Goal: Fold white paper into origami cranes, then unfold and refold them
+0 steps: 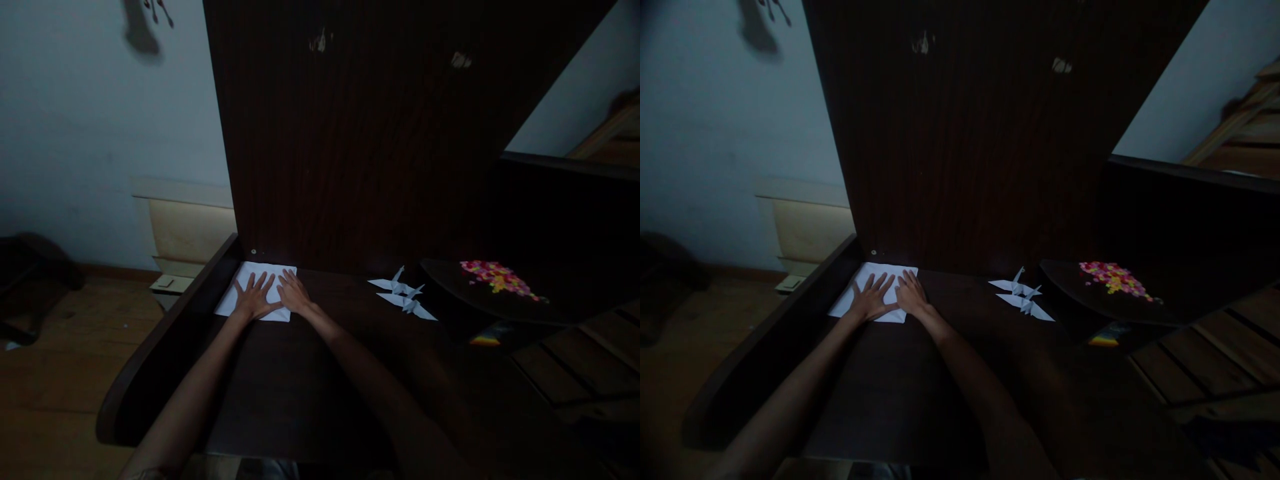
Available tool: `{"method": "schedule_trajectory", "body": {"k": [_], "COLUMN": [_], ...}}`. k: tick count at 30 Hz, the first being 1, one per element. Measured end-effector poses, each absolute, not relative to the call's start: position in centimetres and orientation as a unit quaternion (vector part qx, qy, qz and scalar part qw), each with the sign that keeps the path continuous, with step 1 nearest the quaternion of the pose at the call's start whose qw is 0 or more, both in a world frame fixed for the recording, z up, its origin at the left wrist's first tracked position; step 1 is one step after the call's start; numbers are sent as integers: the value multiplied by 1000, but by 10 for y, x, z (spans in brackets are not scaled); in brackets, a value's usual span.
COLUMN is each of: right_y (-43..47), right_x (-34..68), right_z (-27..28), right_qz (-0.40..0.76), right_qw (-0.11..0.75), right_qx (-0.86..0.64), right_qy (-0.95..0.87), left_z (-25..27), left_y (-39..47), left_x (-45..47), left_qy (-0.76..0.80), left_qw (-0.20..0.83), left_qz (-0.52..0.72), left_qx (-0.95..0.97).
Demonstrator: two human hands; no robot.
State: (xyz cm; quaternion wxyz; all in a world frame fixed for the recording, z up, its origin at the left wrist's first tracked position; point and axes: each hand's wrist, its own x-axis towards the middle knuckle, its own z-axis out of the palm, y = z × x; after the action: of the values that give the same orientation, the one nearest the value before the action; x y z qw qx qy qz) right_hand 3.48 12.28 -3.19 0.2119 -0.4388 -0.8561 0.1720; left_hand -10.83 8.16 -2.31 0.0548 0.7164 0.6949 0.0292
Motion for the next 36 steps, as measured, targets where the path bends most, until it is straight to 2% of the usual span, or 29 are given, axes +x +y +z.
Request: {"method": "schedule_trajectory", "body": {"k": [7,16,22,27,29,36], "right_y": [125,112,96,81,72,47], "right_x": [53,89,175,283,316,338], "right_z": [-35,-25,3,36,43,30], "right_qz": [142,136,53,-51,-78,-63], "right_qw": [71,62,154,276,286,121], "right_qx": [-462,-447,-473,-558,-605,-715], "right_qy": [-873,-882,-866,-781,-739,-686], "left_z": [-25,-26,-26,-20,-17,-19], "left_y": [89,89,93,92,92,94], "left_x": [-109,-115,-116,-115,-111,-90], "left_qy": [729,742,739,727,713,703], "left_qw": [73,61,68,48,34,57], "left_qz": [-5,48,37,33,43,45], "left_qx": [681,666,669,685,699,707]}}
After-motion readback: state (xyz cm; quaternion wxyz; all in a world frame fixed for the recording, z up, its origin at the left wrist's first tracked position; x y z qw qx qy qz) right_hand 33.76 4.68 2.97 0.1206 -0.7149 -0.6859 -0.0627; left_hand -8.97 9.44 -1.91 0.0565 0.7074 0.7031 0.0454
